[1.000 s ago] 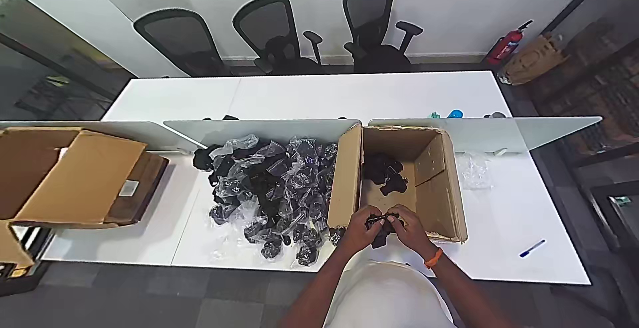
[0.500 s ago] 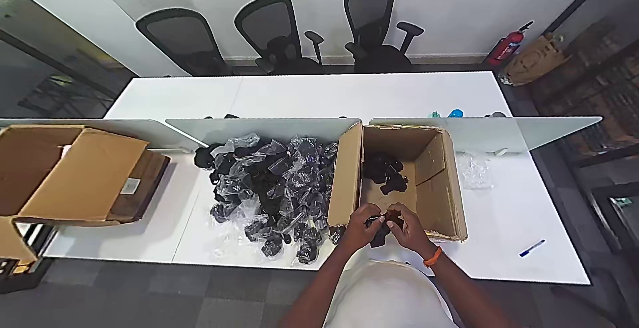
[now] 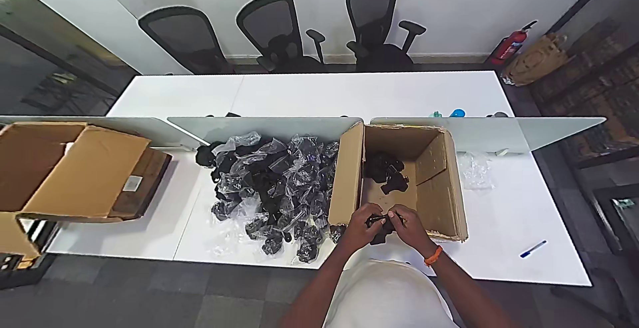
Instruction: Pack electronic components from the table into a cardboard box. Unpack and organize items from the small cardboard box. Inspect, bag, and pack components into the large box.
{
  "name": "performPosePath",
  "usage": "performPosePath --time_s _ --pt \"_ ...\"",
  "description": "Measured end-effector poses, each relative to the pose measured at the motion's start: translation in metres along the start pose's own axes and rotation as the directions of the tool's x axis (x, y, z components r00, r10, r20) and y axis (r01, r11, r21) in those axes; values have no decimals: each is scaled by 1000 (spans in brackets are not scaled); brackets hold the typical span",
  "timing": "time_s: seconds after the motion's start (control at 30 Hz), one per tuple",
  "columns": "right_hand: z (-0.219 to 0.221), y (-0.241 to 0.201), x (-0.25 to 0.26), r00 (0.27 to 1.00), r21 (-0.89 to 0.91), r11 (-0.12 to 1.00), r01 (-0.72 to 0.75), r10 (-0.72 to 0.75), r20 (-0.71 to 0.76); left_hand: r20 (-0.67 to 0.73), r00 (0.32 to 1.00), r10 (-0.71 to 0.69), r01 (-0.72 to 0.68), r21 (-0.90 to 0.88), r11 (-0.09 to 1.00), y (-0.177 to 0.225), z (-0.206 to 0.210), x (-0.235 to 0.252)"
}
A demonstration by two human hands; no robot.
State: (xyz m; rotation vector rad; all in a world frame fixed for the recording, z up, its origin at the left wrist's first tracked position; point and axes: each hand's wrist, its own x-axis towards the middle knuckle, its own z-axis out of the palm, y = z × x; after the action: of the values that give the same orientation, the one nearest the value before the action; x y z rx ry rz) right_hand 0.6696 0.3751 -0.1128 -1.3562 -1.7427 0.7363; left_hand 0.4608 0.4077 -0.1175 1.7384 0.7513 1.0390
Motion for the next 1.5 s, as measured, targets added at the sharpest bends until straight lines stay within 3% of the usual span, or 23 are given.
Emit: performPosePath --time_s 0.13,0.27,0.4,0.73,0.87,0.97,1.1,1.27,1.5 --pt "-1 -2 -1 1000 43 999 -17 16 23 14 1000 -8 8 3 1000 0 -1 0" --pt "-4 -3 -3 995 163 982 93 -97 20 11 1000 -2 1 10 1000 0 0 1" --pt "-4 -2 -3 992 133 983 128 -130 4 6 1000 -22 22 9 1000 0 1 0" --pt "-3 -5 2 995 -52 998 -39 43 87 -19 1000 -15 15 24 1000 -1 2 -2" --pt "-3 -5 1 996 29 999 -42 40 77 -13 1000 -2 3 16 1000 0 1 0" --pt "-5 -4 -1 997 137 989 62 -67 35 -14 1000 5 -5 24 1000 1 2 0" --pt "-4 -3 -4 990 126 982 138 -140 8 -7 1000 9 -8 28 1000 0 2 0" --pt "-2 -3 -3 995 68 993 99 -99 -4 -13 1000 0 0 -32 999 0 1 -2" --pt "-3 -4 -1 998 35 998 43 -44 35 1 999 36 -36 15 999 -1 1 -3"
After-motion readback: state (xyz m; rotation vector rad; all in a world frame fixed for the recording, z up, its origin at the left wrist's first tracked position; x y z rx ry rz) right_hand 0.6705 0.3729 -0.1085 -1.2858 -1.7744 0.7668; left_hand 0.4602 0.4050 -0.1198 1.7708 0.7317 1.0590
